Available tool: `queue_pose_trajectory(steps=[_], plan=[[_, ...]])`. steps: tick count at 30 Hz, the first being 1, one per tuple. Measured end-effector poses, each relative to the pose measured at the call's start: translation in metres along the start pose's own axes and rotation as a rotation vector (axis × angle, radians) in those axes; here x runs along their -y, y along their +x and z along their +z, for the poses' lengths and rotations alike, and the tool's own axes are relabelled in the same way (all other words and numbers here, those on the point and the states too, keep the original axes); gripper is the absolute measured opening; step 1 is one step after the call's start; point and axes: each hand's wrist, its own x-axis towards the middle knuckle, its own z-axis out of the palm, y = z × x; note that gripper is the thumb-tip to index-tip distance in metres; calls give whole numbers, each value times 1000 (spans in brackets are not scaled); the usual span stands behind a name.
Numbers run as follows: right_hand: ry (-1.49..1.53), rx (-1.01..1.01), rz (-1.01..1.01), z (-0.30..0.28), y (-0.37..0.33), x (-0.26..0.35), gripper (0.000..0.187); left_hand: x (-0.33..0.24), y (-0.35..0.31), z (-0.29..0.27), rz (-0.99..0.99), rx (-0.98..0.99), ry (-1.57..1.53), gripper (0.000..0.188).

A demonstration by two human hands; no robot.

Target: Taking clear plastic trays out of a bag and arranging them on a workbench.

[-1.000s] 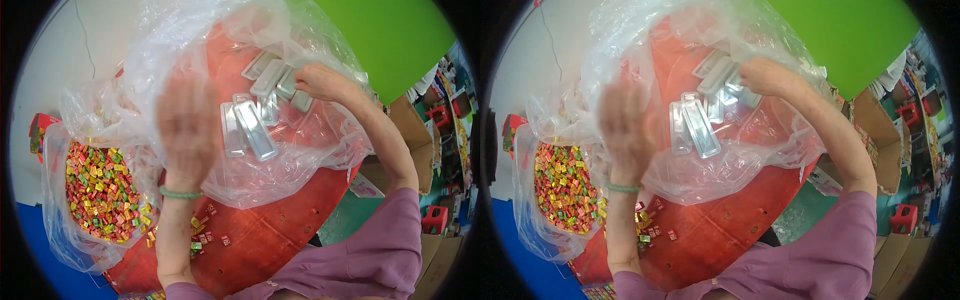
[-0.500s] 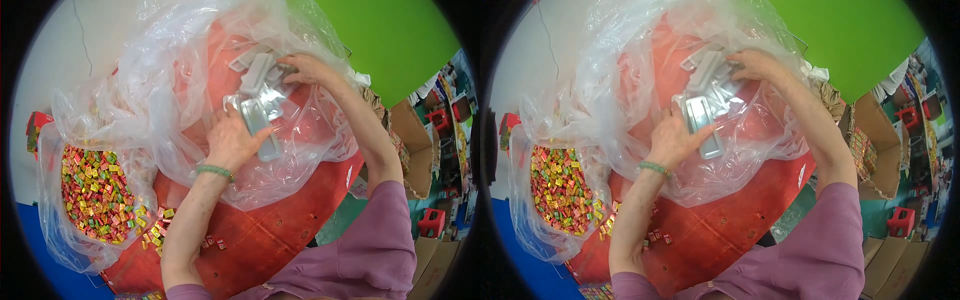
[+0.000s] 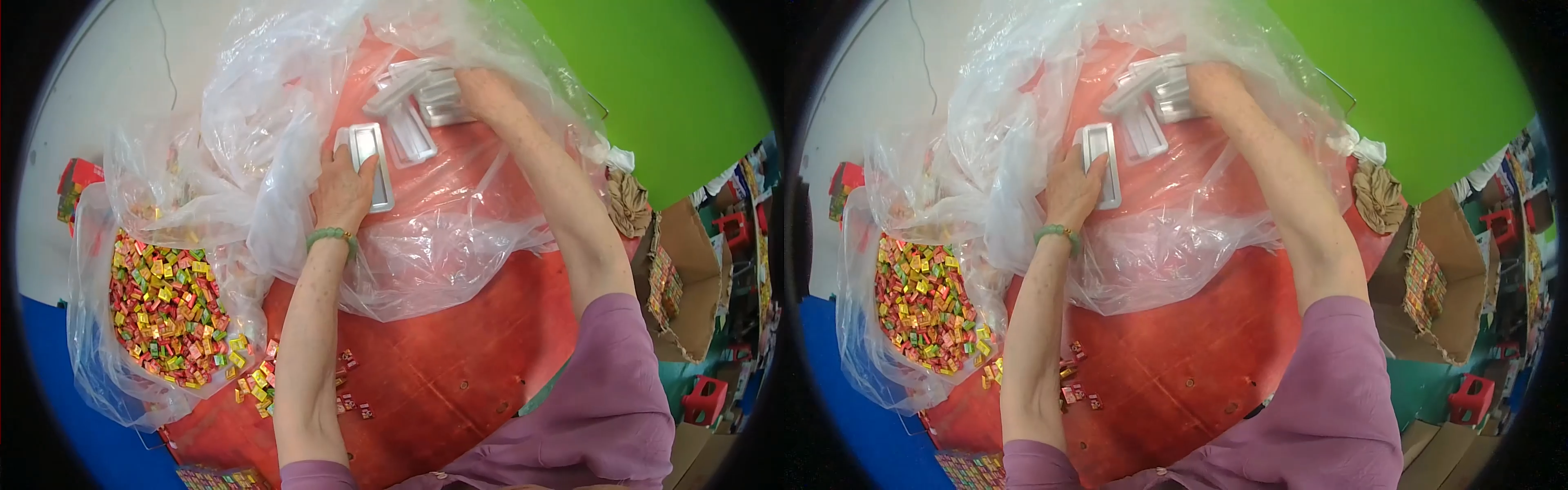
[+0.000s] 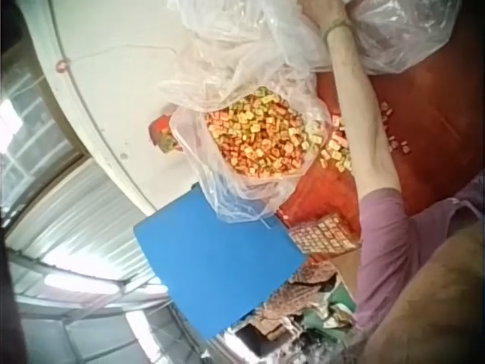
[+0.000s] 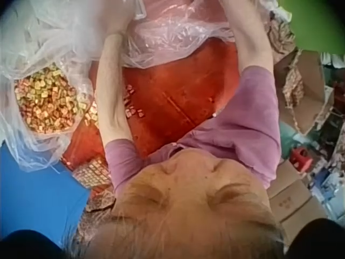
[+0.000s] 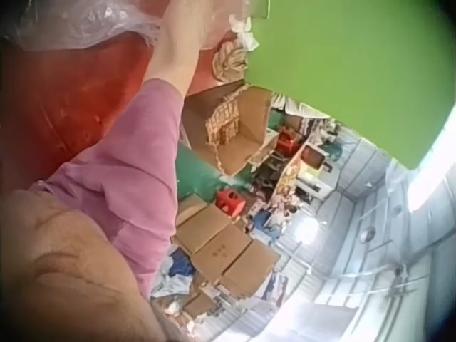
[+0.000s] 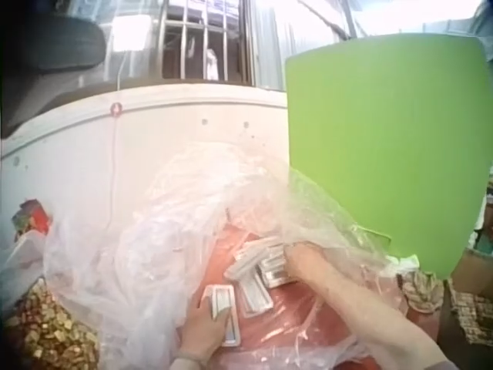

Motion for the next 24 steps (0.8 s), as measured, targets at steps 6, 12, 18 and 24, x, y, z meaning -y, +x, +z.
queue_pose_trajectory(steps=[6,12,18,24], plan=[[44,-26,-321,-1,16,65,43,4,-1,-3,-47,14,-17,48],[-18,-182,-410,38,42,70,38,-11,-21,-6,100,-1,114,59],[-92,-184,-447,21,36,67,37,-11,-30,-20,127,24,-145,58],[437,-125,-426,-41,-11,55,25,-15,-8,-11,33,-62,-603,58]])
